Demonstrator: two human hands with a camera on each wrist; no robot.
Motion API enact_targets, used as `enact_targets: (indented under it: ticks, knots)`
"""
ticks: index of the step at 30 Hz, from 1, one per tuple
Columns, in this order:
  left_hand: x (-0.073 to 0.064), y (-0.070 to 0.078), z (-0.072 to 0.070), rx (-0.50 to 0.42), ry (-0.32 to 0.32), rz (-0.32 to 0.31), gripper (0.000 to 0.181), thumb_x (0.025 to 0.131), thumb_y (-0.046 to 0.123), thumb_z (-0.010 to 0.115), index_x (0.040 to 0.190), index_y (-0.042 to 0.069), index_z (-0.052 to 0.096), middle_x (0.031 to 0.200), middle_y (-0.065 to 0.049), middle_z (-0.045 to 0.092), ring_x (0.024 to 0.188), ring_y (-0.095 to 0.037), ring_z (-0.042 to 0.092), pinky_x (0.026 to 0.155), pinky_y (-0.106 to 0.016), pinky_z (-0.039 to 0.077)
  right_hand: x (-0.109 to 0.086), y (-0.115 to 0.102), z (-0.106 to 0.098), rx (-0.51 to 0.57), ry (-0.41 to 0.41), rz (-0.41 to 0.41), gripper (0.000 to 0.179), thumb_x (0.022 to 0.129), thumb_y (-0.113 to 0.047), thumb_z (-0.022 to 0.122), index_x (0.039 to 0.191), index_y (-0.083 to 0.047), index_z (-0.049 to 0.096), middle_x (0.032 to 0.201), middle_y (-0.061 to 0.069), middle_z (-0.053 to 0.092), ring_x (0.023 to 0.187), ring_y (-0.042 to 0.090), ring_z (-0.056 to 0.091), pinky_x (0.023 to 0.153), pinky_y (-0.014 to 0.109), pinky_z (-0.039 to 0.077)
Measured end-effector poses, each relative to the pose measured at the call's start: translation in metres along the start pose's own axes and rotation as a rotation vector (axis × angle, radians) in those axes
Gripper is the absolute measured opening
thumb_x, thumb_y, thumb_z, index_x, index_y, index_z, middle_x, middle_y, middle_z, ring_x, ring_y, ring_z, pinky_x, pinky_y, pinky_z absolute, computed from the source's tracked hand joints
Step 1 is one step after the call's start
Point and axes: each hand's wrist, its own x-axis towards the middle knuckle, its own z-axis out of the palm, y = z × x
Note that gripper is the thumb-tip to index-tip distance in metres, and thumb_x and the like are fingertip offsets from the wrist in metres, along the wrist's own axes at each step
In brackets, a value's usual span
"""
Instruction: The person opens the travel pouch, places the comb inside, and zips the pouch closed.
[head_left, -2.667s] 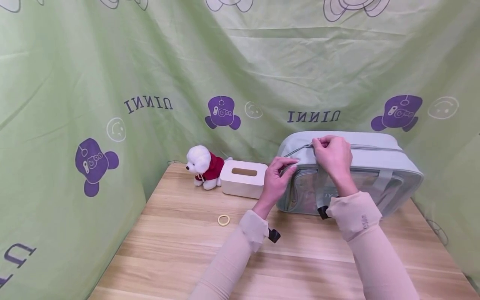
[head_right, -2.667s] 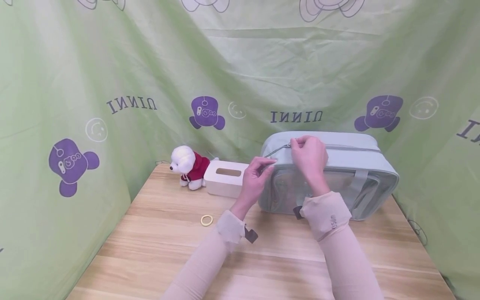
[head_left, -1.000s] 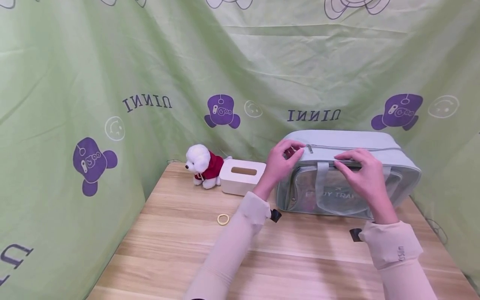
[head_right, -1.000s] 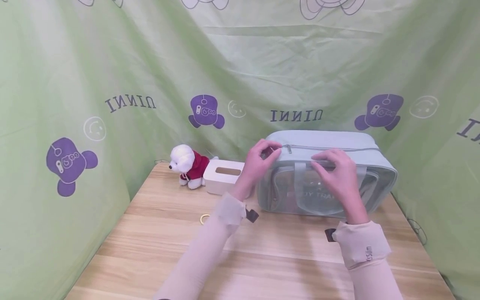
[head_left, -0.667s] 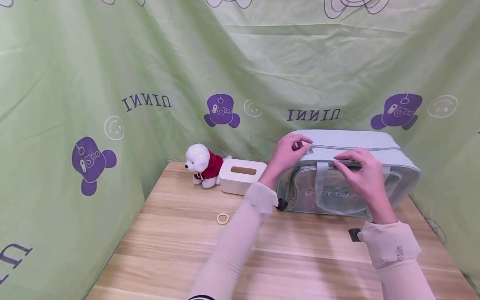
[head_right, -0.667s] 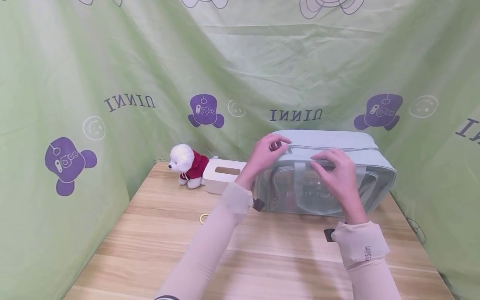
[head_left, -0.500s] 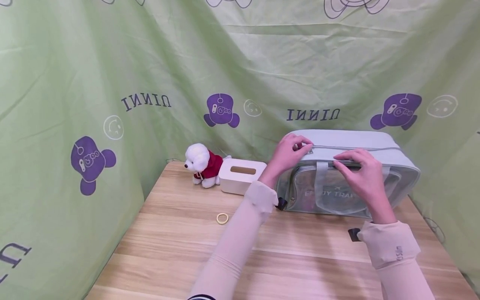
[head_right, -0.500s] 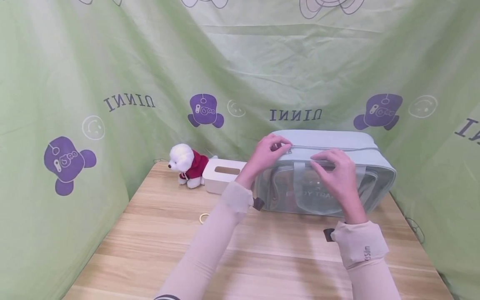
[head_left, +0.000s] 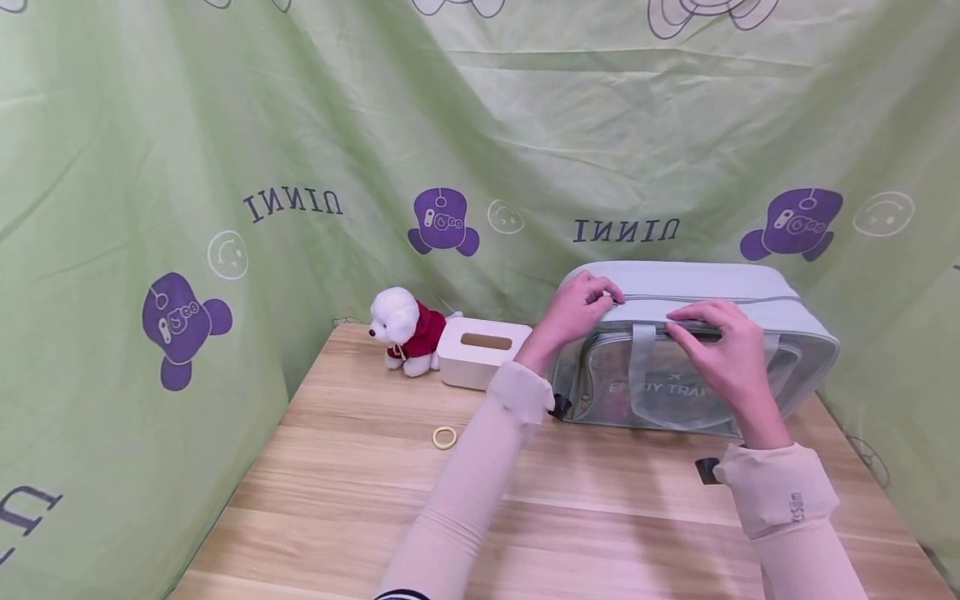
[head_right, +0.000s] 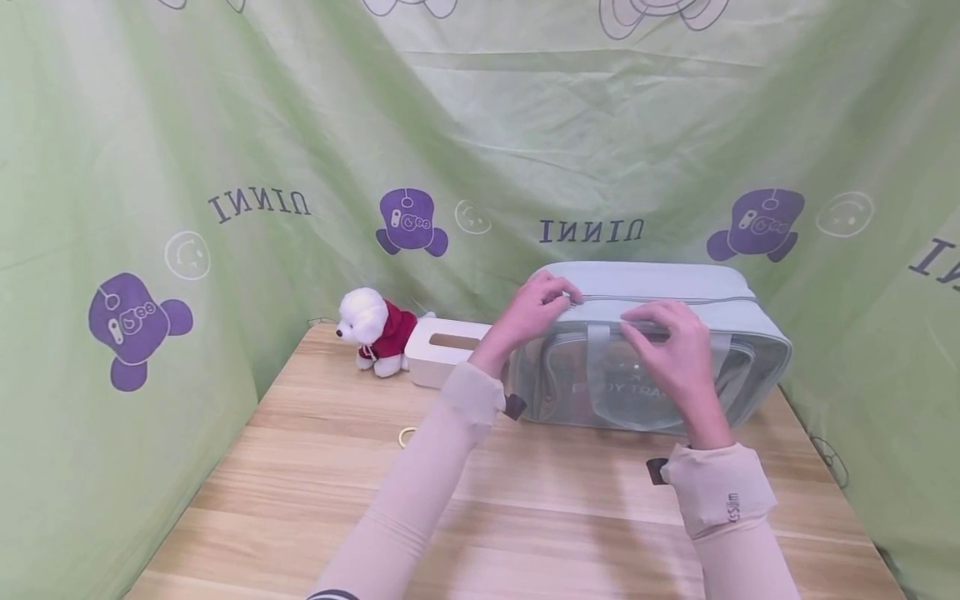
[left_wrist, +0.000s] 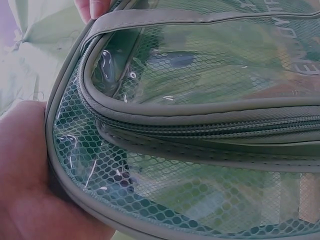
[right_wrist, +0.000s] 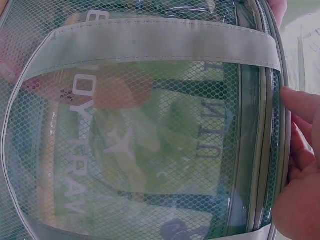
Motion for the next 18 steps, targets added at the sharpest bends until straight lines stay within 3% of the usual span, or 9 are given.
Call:
enact_targets:
  ticks: [5,13,18]
  knots:
    - [-0.0006,-0.0016,-0.0007,-0.045,-0.001,-0.016,0.012,0.100,0.018,0.061,0.102,0.017,0.073,0.102,-0.001,0.062,0.093,-0.011,0.057,0.081,-0.019,0.044,-0.0001,-0.0001,0.0001,0.003,0.001,-0.005,0.017,0.081,0.006,0.083,0.096,0.001,0.078,0.096,0.020,0.073,0.100,-0.018,0.050,0.096,0.008,0.035]
    - [0.0031,-0.0017,-0.0035,-0.176,0.040,-0.149,0.005,0.096,0.018,0.073,0.100,0.016,0.075,0.092,0.001,0.073,0.084,-0.007,0.064,0.074,-0.018,0.048,-0.0007,0.0001,0.0005,0.001,0.008,-0.004,0.016,0.080,0.007,0.083,0.095,0.001,0.078,0.095,0.021,0.073,0.099,-0.018,0.050,0.097,0.007,0.035]
    - [0.0059,-0.0002,-0.0084,-0.173,0.044,-0.168,0.006,0.093,0.017,0.077,0.098,0.015,0.076,0.090,-0.001,0.076,0.081,-0.008,0.066,0.072,-0.019,0.048,-0.0005,0.0000,0.0013,-0.002,0.006,-0.001,0.016,0.080,0.006,0.083,0.095,0.001,0.078,0.095,0.021,0.073,0.100,-0.018,0.050,0.097,0.008,0.035]
